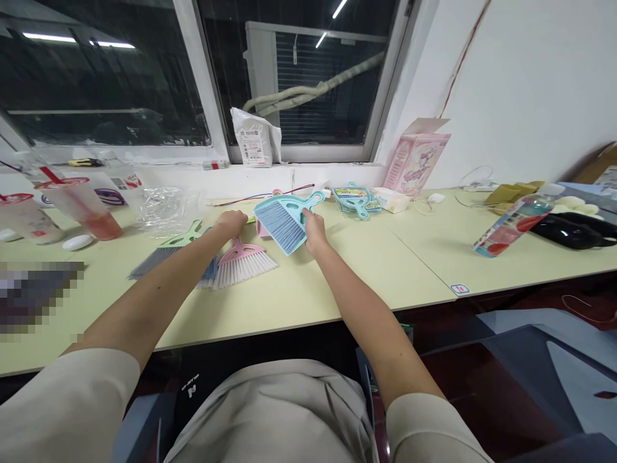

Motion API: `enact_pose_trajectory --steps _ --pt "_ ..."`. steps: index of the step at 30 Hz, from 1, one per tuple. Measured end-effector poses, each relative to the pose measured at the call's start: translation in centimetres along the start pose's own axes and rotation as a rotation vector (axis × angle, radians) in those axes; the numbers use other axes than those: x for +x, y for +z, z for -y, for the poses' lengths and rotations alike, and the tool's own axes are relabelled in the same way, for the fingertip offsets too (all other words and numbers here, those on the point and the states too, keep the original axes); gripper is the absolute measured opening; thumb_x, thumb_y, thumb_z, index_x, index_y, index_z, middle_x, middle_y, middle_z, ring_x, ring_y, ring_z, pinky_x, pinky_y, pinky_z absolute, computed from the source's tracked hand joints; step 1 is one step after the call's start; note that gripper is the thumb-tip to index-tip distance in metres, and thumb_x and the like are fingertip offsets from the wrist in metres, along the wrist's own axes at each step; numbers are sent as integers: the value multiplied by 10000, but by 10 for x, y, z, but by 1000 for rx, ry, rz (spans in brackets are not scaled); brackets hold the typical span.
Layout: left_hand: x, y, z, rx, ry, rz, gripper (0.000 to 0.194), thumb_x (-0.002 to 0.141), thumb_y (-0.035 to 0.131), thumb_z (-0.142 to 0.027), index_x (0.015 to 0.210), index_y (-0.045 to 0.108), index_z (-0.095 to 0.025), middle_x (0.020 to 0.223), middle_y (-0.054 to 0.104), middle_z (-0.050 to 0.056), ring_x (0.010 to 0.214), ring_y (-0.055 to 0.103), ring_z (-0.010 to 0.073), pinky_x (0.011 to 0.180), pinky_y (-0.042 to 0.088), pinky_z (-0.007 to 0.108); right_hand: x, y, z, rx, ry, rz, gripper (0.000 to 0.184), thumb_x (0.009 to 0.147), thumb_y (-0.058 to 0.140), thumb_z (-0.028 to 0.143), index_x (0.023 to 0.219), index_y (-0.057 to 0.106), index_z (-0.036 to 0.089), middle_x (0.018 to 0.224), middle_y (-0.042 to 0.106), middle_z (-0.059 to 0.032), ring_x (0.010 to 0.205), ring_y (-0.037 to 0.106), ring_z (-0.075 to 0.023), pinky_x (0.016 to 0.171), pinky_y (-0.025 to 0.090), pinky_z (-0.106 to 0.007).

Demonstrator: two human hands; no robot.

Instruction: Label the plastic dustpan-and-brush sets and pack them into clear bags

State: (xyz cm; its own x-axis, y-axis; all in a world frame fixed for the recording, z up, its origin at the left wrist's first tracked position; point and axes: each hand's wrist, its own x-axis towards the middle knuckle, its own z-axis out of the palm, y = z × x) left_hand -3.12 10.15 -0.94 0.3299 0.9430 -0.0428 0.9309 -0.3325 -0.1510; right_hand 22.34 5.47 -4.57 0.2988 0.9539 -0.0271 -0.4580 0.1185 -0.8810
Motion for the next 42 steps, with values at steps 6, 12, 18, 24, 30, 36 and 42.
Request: enact_pose_trajectory --steps 6,12,18,24,30,36,42 --pt "-3 -14 5 31 -137 -174 409 913 632 -271 1284 674 -102 1239 692 269 1209 660 387 975 495 441 -2 1 3 -10 -3 -8 126 884 643 280 843 696 173 711 701 19 659 657 -166 604 520 -273" --pt "-55 -29 -10 -15 -81 -667 387 1055 326 -213 1244 655 -134 1200 693 214 1138 665 348 867 511 434 -4 2 1 -17 28 -2 112 891 643 273 857 692 178 702 701 22 638 660 -165 597 530 -266" --pt "-101 -1 -50 79 453 -669 320 1024 412 -115 1157 695 -184 1257 707 155 1243 634 277 956 526 394 -21 15 -5 -25 186 30 96 909 617 222 875 684 162 742 732 -20 668 698 -193 614 576 -304" --pt "-102 1 -63 96 483 -630 280 996 493 -123 1156 718 -172 1216 738 151 1199 664 299 972 503 441 -30 22 -5 21 208 68 91 925 585 178 885 665 166 733 725 -27 622 686 -189 606 589 -315" --pt "-108 5 -65 76 527 -642 353 1004 450 -123 1223 722 -178 1275 733 148 1252 642 302 1027 430 489 -28 19 -7 41 231 71 97 935 570 162 890 656 169 739 726 -28 623 691 -188 608 600 -316" --pt "-110 7 -67 -15 490 -619 433 975 446 -97 1307 696 -223 1357 708 138 1334 605 297 1142 329 546 -22 18 -10 37 256 92 77 928 576 169 957 646 178 760 724 -19 638 698 -187 613 605 -317" --pt "-112 7 -65 -1 491 -641 442 982 433 -93 1327 684 -208 1361 707 142 1318 618 299 1149 333 555 -19 16 -8 52 265 77 81 932 569 164 938 650 164 767 729 -33 645 700 -190 647 617 -328"
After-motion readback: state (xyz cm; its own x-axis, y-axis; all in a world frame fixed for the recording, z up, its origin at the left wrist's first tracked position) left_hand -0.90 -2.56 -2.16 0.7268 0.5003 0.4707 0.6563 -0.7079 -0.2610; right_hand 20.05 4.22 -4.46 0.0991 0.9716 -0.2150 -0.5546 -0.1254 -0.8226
